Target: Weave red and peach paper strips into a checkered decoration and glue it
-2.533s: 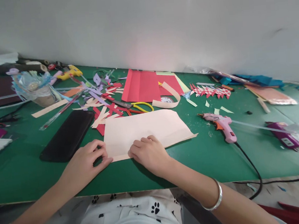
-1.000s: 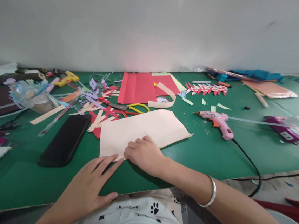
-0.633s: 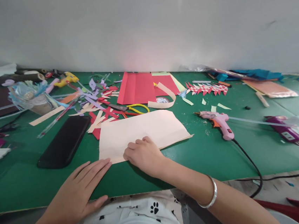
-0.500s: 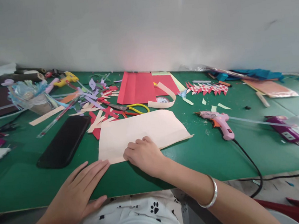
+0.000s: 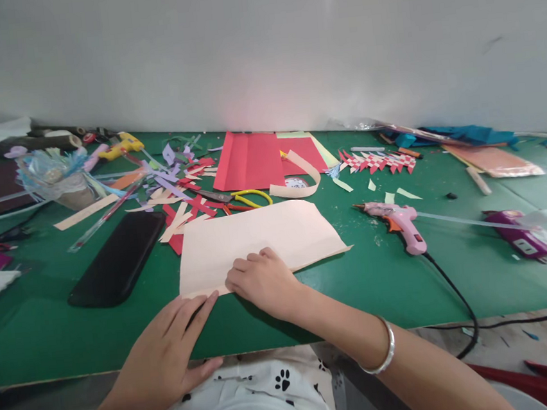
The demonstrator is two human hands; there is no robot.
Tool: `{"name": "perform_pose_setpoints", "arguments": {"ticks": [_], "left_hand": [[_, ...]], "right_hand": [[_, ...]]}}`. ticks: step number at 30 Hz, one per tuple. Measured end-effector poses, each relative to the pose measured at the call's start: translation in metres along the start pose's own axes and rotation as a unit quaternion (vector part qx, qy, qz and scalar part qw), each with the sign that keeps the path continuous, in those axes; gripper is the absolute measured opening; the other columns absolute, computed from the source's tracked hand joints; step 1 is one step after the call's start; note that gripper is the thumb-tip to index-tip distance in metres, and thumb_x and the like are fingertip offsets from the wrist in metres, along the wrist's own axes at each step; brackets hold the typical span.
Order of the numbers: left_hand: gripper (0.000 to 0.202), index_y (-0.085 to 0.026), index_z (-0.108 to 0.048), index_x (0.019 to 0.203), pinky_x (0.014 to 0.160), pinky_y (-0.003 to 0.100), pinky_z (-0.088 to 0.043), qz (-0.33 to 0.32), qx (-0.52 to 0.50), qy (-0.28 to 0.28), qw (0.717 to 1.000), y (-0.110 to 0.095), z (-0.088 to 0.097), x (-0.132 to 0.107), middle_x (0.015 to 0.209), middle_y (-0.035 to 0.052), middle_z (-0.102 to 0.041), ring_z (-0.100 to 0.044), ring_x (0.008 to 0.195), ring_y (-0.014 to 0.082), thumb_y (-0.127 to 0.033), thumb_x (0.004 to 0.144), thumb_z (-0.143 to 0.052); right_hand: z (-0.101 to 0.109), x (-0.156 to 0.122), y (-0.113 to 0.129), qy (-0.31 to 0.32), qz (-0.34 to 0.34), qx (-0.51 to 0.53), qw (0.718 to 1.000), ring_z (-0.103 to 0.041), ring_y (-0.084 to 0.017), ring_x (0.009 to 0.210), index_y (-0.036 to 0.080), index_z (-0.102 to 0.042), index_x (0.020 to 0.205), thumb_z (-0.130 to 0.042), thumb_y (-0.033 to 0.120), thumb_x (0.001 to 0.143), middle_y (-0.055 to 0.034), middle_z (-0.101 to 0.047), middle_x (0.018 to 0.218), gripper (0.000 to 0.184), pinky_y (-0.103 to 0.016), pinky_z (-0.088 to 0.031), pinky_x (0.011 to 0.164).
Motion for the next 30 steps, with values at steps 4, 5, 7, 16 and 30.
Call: {"name": "perform_pose_setpoints", "arguments": {"ticks": [4,5,7,16,30], "left_hand": [[0.067,-0.009,-0.044,0.127,0.092,0.038,-0.037,0.003,0.015,-0.038,0.999,-0.0032,-0.0005,-0.0027,0.109,0.0134,-0.058,-0.050,0.102,0.0263,-0.054,0.077,-0.046],[0.068,-0.008,-0.044,0.127,0.093,0.038,-0.036,-0.002,0.020,-0.047,0.999,-0.0037,-0.0005,-0.0028,0.111,0.0140,-0.057,-0.049,0.104,0.0269,-0.054,0.077,-0.046],[0.067,-0.008,-0.044,0.126,0.093,0.037,-0.037,-0.008,0.020,-0.049,0.999,-0.0039,-0.0008,-0.0026,0.115,0.0145,-0.056,-0.048,0.107,0.0270,-0.054,0.078,-0.046],[0.064,-0.008,-0.047,0.124,0.085,0.036,-0.044,0.020,0.016,0.009,1.000,-0.0019,-0.0004,-0.0032,0.111,0.0146,-0.057,-0.050,0.101,0.0267,-0.052,0.078,-0.049],[0.065,-0.006,-0.043,0.127,0.084,0.033,-0.042,-0.018,0.025,-0.018,0.999,-0.0010,-0.0014,-0.0074,0.111,0.0137,-0.058,-0.051,0.098,0.0248,-0.050,0.079,-0.048]], "right_hand": [[0.0008,0.0004,0.0003,0.003,-0.003,0.011,1.000,-0.049,-0.013,0.073,0.021,-0.058,0.080,-0.038,0.029,0.093,0.0012,-0.060,0.082,0.025,-0.030,-0.022,0.067],[0.0010,0.0004,0.0002,0.001,-0.003,0.013,1.000,-0.049,-0.013,0.074,0.021,-0.058,0.080,-0.038,0.029,0.093,0.0012,-0.060,0.082,0.025,-0.030,-0.022,0.067],[0.0012,0.0002,0.0001,-0.001,-0.002,0.017,1.000,-0.049,-0.013,0.074,0.021,-0.058,0.080,-0.038,0.029,0.093,0.0011,-0.060,0.082,0.025,-0.030,-0.022,0.068],[0.0040,-0.0004,-0.0003,0.009,-0.004,0.034,0.999,-0.049,-0.012,0.075,0.021,-0.060,0.082,-0.037,0.029,0.093,0.0003,-0.059,0.084,0.027,-0.028,-0.024,0.069],[0.0052,0.0004,-0.0013,0.011,0.002,0.050,0.999,-0.051,-0.012,0.077,0.020,-0.060,0.083,-0.041,0.030,0.092,-0.0001,-0.060,0.086,0.023,-0.028,-0.024,0.069]]}}
Point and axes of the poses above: each hand's wrist, its own x-axis towards the middle knuckle, its own z-axis out of the back of the hand, y = z × x, the point moved 2 cm from there along x, towards the middle knuckle
